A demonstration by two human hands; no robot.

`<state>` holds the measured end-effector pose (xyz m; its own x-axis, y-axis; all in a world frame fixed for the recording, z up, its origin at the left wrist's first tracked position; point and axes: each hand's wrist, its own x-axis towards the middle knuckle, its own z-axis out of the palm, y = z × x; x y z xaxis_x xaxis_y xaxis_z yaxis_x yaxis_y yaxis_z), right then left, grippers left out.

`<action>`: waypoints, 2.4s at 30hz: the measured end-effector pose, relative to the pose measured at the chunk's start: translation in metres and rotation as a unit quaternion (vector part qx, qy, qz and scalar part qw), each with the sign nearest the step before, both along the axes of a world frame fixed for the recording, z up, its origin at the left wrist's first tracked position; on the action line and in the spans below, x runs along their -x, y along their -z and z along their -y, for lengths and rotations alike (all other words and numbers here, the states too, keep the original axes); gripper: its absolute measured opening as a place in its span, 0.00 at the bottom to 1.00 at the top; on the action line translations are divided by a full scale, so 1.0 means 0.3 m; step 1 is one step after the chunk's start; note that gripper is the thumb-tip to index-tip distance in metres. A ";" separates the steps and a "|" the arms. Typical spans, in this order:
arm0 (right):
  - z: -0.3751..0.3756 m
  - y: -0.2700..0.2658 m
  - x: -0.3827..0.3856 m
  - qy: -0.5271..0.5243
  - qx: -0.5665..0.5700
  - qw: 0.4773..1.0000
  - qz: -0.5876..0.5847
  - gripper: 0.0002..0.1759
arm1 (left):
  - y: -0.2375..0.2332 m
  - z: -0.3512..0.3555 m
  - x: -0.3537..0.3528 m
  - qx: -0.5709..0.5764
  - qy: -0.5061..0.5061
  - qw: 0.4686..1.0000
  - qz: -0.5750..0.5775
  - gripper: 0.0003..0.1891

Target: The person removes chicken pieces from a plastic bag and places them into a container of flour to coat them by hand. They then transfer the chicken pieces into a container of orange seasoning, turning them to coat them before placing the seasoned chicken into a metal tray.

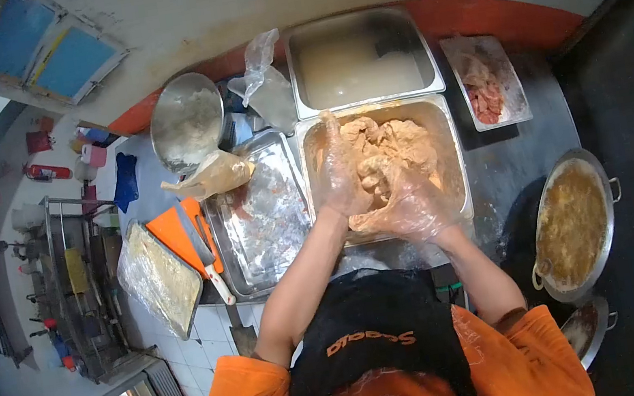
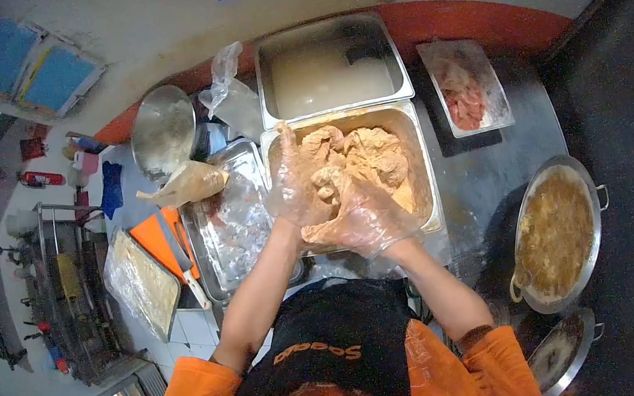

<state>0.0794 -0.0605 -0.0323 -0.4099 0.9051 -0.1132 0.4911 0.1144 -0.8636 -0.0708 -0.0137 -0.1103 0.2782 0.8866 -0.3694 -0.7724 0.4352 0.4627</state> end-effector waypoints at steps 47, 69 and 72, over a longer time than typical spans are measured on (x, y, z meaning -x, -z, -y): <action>-0.063 0.215 -0.245 0.202 0.034 0.972 -0.113 0.23 | 0.092 0.257 0.133 -0.432 0.192 0.405 -0.782 0.23; -0.073 0.254 -0.161 0.070 0.126 0.930 -0.337 0.23 | 0.012 0.241 0.133 -0.063 -0.069 0.990 -0.106 0.23; -0.082 0.189 -0.027 0.058 0.088 0.981 -0.164 0.22 | 0.058 0.234 0.144 -0.039 -0.033 0.998 0.048 0.22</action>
<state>0.0876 -0.0360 -0.0891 -0.3455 0.9262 -0.1508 0.1846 -0.0905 -0.9786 -0.1141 -0.0838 -0.1278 0.2491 0.9292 -0.2731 -0.8401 0.3477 0.4163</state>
